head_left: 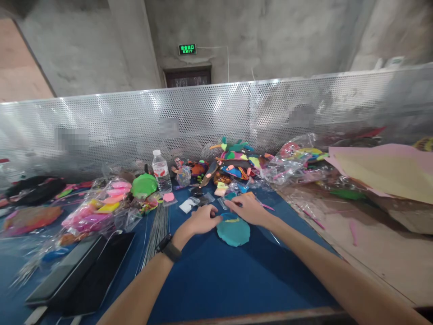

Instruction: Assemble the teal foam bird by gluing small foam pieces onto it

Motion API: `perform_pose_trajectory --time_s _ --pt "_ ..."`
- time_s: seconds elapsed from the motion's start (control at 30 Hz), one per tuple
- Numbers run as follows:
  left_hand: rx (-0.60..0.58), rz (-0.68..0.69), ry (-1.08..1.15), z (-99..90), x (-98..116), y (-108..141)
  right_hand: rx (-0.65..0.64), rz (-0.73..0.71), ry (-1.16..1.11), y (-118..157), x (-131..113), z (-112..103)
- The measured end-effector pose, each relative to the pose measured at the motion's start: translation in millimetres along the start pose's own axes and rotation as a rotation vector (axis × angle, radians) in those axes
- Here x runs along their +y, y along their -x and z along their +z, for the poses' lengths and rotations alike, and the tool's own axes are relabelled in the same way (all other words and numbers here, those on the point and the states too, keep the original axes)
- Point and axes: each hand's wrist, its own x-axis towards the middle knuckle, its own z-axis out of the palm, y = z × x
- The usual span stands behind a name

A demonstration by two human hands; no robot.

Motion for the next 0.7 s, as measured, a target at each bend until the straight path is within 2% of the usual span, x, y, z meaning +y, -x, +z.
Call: perform_pose_trajectory --time_s 0.1,0.27,0.5,0.7 --pt "-0.06 0.044 -0.117 -4.9 5 8 0.02 -0.014 0.051 0 0 -1" --pt "-0.175 0.162 -0.15 -3.1 10 15 -0.051 0.017 0.129 1 2 4" --pt "-0.113 0.225 -0.059 -0.6 8 12 -0.043 0.05 -0.048 1 1 5" --pt "-0.141 0.238 0.028 -0.5 8 12 -0.055 0.071 -0.056 2 -5 2"
